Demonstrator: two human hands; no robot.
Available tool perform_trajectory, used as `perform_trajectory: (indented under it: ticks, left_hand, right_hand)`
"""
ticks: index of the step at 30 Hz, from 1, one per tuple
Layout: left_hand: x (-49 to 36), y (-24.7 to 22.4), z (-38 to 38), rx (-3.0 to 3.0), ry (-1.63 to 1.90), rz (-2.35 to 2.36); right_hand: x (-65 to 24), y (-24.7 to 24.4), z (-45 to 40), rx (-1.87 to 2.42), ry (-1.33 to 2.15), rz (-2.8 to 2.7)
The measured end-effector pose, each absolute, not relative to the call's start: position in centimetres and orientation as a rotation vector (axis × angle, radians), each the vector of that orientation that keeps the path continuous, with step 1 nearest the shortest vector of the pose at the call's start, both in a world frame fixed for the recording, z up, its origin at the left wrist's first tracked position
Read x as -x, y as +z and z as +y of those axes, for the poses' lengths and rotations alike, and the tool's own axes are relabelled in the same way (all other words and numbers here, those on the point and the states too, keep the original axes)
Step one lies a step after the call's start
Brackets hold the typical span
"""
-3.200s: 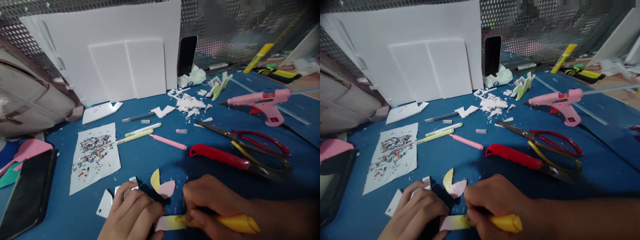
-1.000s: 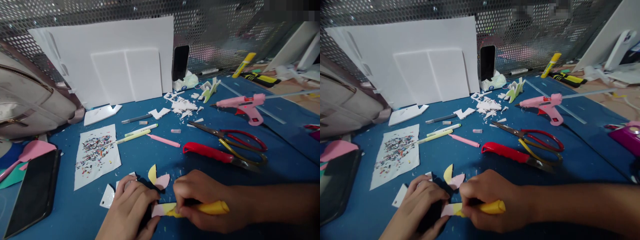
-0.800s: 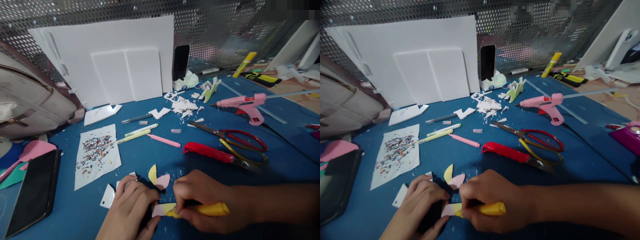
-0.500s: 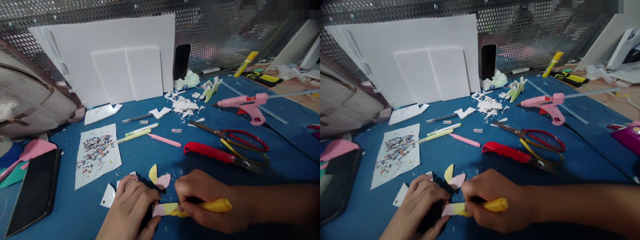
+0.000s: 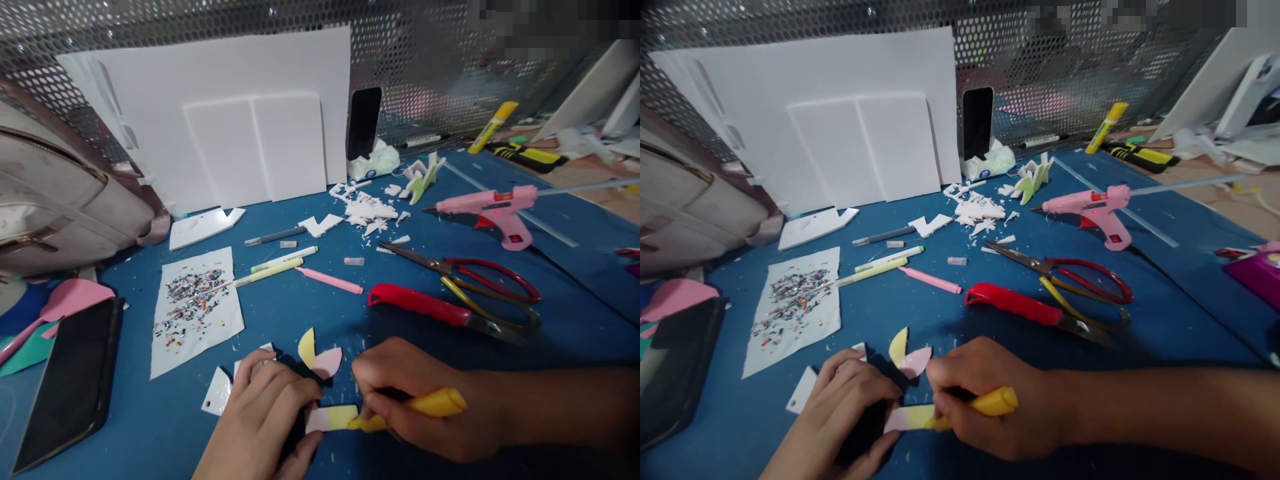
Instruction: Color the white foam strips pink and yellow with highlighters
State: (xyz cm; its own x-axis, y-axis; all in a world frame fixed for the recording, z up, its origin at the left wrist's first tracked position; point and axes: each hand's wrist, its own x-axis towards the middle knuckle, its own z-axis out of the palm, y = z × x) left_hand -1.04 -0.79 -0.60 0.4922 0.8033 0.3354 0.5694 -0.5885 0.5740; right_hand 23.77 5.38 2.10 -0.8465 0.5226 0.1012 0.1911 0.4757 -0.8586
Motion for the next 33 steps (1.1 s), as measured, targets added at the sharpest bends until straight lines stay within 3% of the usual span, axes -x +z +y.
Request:
perform_trajectory:
  ticks: [33]
  left_hand:
    - [0.91, -0.59, -0.91, -2.331, 0.851, 1.155]
  right_hand:
    - [-24.0, 1.93, 5.23, 0.642, 1.369, -2.346]
